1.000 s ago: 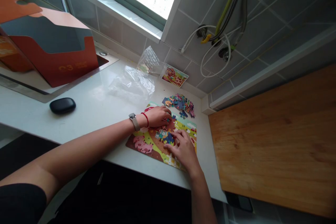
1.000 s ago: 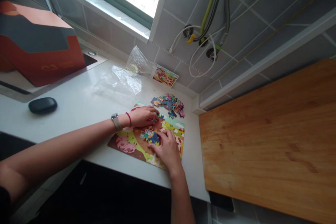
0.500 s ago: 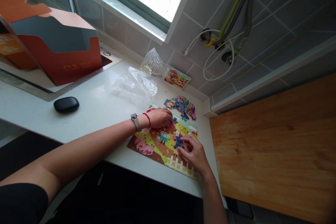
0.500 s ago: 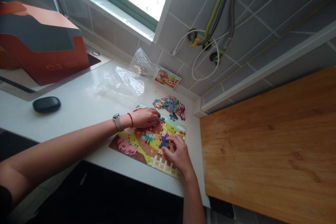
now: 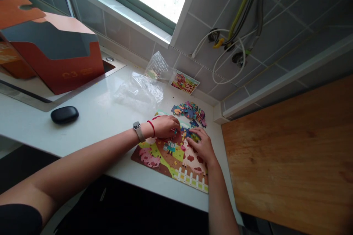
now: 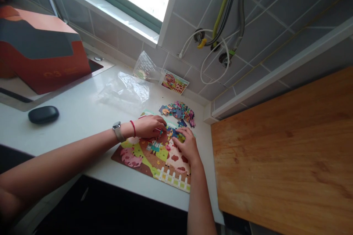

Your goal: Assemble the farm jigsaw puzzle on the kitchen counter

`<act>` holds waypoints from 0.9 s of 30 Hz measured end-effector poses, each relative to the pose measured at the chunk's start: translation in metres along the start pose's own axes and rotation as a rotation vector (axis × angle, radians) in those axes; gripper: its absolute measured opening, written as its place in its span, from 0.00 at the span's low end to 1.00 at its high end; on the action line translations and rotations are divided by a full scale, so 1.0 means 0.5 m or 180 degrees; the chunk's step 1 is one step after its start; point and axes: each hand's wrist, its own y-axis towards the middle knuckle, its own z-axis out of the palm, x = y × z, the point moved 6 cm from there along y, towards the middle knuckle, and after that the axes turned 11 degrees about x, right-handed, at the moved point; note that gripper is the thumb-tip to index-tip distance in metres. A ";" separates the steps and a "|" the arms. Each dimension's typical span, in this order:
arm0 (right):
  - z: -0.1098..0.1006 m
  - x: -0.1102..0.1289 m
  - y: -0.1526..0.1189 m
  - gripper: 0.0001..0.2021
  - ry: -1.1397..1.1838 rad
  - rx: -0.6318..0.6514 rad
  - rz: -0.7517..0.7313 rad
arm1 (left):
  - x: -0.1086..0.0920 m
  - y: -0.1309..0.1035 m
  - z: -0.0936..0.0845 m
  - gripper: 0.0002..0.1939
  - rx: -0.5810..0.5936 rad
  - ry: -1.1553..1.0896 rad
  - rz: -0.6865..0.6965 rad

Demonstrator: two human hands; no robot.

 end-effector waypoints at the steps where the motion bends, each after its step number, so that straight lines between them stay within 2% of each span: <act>1: 0.004 -0.003 -0.003 0.15 0.0001 -0.0009 0.0015 | -0.002 0.000 -0.001 0.14 0.0022 0.0021 -0.0014; 6: 0.015 -0.007 -0.011 0.13 -0.0050 -0.0003 -0.0009 | -0.009 0.000 -0.002 0.14 0.0104 0.0071 -0.0033; 14: 0.022 -0.004 -0.011 0.11 -0.0067 -0.0120 0.0024 | -0.008 -0.002 -0.003 0.14 0.0032 0.0004 -0.0004; 21: 0.007 -0.019 -0.022 0.23 0.0198 -0.0081 0.0028 | -0.006 -0.003 0.000 0.14 0.0000 0.0039 0.0042; 27: 0.003 -0.017 -0.024 0.19 0.0143 -0.0181 0.0101 | -0.005 -0.002 0.001 0.15 0.0002 -0.0020 0.0061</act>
